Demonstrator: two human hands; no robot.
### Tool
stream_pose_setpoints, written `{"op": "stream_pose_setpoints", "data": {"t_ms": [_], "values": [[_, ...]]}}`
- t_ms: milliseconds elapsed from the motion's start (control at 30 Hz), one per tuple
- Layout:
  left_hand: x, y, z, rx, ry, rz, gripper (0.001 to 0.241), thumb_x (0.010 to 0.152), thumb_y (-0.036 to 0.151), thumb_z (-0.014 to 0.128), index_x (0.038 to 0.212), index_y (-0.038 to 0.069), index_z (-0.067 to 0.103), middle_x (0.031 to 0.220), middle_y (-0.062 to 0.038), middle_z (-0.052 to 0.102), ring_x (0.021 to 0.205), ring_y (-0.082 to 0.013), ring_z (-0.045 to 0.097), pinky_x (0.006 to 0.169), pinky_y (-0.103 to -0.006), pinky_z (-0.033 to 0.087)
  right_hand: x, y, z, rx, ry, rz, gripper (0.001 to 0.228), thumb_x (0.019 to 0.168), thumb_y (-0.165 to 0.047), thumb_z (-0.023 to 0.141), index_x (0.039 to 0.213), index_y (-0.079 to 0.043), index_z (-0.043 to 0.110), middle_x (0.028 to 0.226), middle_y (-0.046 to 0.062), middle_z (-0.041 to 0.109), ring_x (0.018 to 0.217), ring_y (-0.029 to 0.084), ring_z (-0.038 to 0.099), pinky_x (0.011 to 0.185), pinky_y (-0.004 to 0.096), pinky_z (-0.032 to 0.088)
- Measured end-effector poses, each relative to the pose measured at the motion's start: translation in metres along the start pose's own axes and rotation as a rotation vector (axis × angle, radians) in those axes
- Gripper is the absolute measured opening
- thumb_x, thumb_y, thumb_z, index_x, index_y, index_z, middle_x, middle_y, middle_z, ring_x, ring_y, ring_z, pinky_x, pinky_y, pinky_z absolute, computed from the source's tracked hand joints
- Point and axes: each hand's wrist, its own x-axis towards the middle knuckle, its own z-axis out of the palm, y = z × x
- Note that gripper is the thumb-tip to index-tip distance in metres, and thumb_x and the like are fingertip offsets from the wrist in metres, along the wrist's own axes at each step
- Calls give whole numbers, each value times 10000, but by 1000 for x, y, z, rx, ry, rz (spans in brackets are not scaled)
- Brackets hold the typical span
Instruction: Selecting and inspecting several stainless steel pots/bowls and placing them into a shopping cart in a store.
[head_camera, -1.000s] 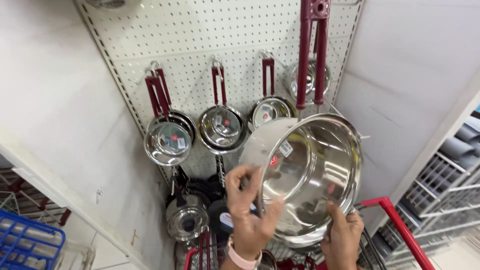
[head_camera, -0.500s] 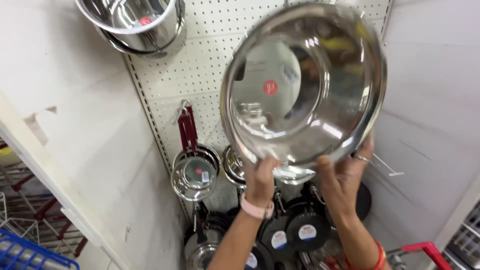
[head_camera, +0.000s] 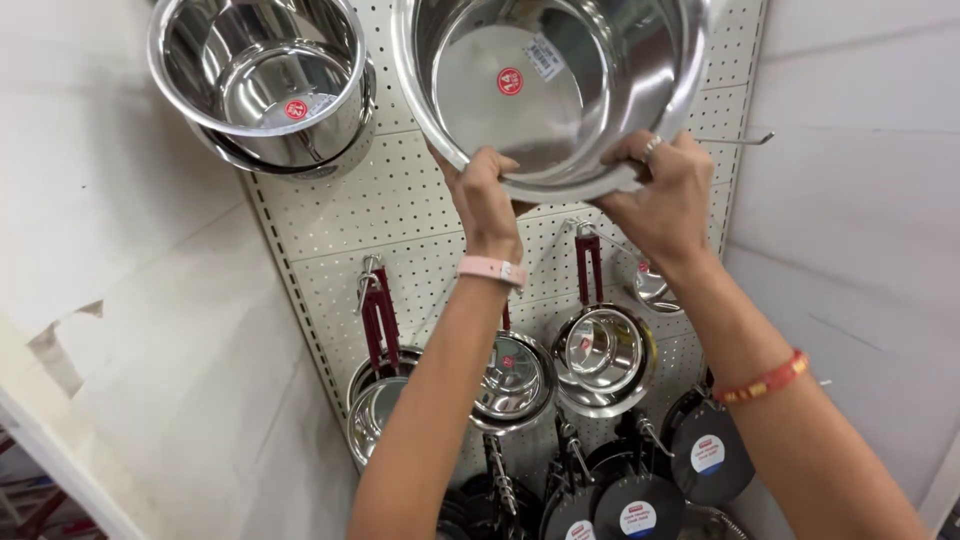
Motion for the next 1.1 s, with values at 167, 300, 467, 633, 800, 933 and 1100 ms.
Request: {"op": "stream_pose_setpoints", "data": {"t_ms": [167, 300, 467, 633, 800, 933, 1100], "values": [[36, -14, -7, -37, -31, -30, 657, 840, 76, 546, 1351, -201, 239, 1058, -207, 508, 901, -236, 500, 946, -383, 448, 21, 15, 34, 166, 1, 6, 305, 786, -207, 955, 974, -33, 789, 999, 99, 683, 799, 93, 666, 695, 260, 582], [35, 26, 7, -52, 5, -8, 1006, 700, 63, 516, 1619, 94, 108, 1145, -133, 589, 911, -192, 555, 954, -333, 464, 32, 18, 53, 181, 8, 42, 303, 740, -192, 963, 921, -34, 778, 970, 91, 686, 751, 99, 639, 649, 260, 558], [64, 1, -4, 122, 47, 73, 1063, 701, 105, 541, 1659, 136, 81, 1181, -169, 606, 893, -212, 563, 942, -352, 490, 38, 25, 76, 112, 51, 80, 319, 692, -223, 986, 871, -41, 796, 847, 94, 676, 718, 127, 613, 618, 287, 538], [64, 9, -6, 162, 89, 34, 1059, 680, 139, 550, 1652, 161, 128, 1261, -161, 606, 908, -228, 562, 942, -336, 472, 36, 48, 107, 101, 11, 99, 339, 686, -317, 985, 863, -93, 802, 834, 60, 713, 746, 117, 638, 664, 287, 552], [88, -34, -29, 158, 114, 48, 1022, 690, 141, 576, 1637, 163, 192, 1418, -152, 527, 1080, -263, 514, 990, -350, 409, 38, 52, 132, 58, -82, 128, 307, 711, -351, 960, 862, -123, 821, 759, 20, 782, 643, 121, 673, 943, 335, 491], [102, -53, -39, 233, 136, 73, 975, 678, 144, 583, 1606, 168, 286, 1417, -217, 579, 1232, -346, 574, 1087, -373, 391, 34, 58, 151, 6, -89, 236, 432, 579, -362, 987, 877, -95, 823, 800, 116, 732, 757, 218, 638, 708, 388, 529], [123, -58, -41, 270, 132, -53, 986, 658, 142, 551, 1598, 247, 274, 1345, -251, 636, 1187, -411, 627, 1079, -408, 440, 41, 85, 184, 117, 3, 209, 436, 540, -316, 990, 852, -68, 813, 844, 149, 705, 791, 233, 680, 760, 377, 559]]}}
